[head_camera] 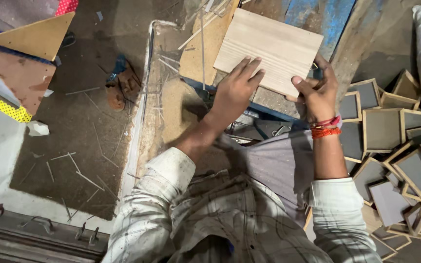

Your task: The person repeatedly picks up small rectangular frames, rubs their edges and surfaces against a fixed block on a workbench, and places them back into a pile. The action is performed one at a time in a repetitive cycle.

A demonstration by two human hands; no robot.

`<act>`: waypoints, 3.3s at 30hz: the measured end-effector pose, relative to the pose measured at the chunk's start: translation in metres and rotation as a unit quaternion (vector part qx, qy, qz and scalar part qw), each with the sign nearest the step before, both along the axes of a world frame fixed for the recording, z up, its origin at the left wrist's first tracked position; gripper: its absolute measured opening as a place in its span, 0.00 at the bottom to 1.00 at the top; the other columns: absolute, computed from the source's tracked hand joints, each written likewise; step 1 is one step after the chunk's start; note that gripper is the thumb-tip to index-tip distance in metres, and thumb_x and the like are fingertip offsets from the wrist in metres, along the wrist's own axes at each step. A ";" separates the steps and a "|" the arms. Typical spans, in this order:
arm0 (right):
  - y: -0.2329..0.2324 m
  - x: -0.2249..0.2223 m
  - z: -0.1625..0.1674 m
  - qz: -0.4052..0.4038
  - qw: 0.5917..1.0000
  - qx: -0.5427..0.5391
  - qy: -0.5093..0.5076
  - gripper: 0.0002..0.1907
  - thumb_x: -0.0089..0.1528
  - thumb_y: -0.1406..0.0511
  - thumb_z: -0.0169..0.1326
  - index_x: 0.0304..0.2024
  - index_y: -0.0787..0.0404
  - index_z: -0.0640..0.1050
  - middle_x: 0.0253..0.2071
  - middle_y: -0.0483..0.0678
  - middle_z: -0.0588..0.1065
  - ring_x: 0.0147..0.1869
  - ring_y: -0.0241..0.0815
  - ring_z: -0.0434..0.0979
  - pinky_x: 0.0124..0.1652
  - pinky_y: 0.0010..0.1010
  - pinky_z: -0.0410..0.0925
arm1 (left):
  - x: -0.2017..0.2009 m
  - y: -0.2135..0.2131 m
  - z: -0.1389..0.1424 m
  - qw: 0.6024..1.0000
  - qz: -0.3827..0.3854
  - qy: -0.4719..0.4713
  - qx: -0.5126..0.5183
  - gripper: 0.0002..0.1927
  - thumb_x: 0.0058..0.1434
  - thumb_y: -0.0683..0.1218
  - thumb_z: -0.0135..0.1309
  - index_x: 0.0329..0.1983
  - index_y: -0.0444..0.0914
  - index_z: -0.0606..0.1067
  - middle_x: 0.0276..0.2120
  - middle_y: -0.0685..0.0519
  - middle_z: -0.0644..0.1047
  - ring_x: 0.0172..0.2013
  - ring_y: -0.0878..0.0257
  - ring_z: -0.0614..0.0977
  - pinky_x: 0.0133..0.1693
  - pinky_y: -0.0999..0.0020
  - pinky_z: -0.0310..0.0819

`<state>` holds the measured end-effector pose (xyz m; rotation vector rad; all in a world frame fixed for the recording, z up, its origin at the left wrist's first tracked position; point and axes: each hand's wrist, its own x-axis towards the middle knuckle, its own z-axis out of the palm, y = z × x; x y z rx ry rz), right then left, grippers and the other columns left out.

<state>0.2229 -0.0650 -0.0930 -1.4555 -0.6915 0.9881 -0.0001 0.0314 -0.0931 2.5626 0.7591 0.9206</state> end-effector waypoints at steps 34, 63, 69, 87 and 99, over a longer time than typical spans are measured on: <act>0.114 0.067 0.011 -0.078 0.990 0.111 -0.020 0.24 0.71 0.76 0.62 0.65 0.64 0.68 0.53 0.59 0.82 0.45 0.51 0.89 0.36 0.39 0.80 | 0.137 0.087 0.050 0.979 0.122 0.162 0.033 0.11 0.60 0.39 0.52 0.44 0.33 0.79 0.57 0.47 0.77 0.59 0.48 0.78 0.51 0.60 0.81; -0.184 0.044 0.024 -0.213 0.891 0.194 0.351 0.38 0.63 0.44 0.52 0.64 0.63 0.65 0.54 0.56 0.77 0.56 0.51 0.81 0.53 0.46 0.76 | 0.081 -0.092 0.102 0.865 -0.344 -0.160 -0.328 0.20 0.77 0.55 0.43 0.58 0.36 0.76 0.65 0.47 0.73 0.73 0.51 0.64 0.75 0.52 0.52; -0.265 0.053 -0.031 -0.272 0.896 0.069 0.345 0.19 0.63 0.64 0.60 0.56 0.60 0.75 0.52 0.49 0.74 0.53 0.46 0.76 0.50 0.40 0.73 | 0.100 -0.117 0.079 0.886 -0.447 0.090 -0.084 0.21 0.69 0.52 0.49 0.63 0.43 0.75 0.75 0.42 0.57 0.75 0.37 0.54 0.73 0.37 0.42; -0.423 -0.023 -0.135 -0.367 0.744 -0.465 -0.309 0.25 0.60 0.49 0.67 0.44 0.62 0.76 0.39 0.59 0.76 0.44 0.65 0.77 0.42 0.51 0.71 | 0.110 -0.137 0.077 0.857 -0.439 0.144 -0.228 0.24 0.68 0.45 0.55 0.68 0.38 0.70 0.70 0.43 0.67 0.66 0.43 0.70 0.68 0.50 0.61; -0.383 -0.027 -0.088 -0.322 0.833 -0.319 -0.316 0.20 0.58 0.62 0.66 0.49 0.63 0.78 0.44 0.57 0.75 0.47 0.58 0.74 0.48 0.46 0.69 | 0.117 -0.154 0.074 0.873 -0.464 0.077 -0.126 0.27 0.61 0.37 0.58 0.65 0.40 0.73 0.71 0.46 0.65 0.69 0.44 0.69 0.69 0.49 0.67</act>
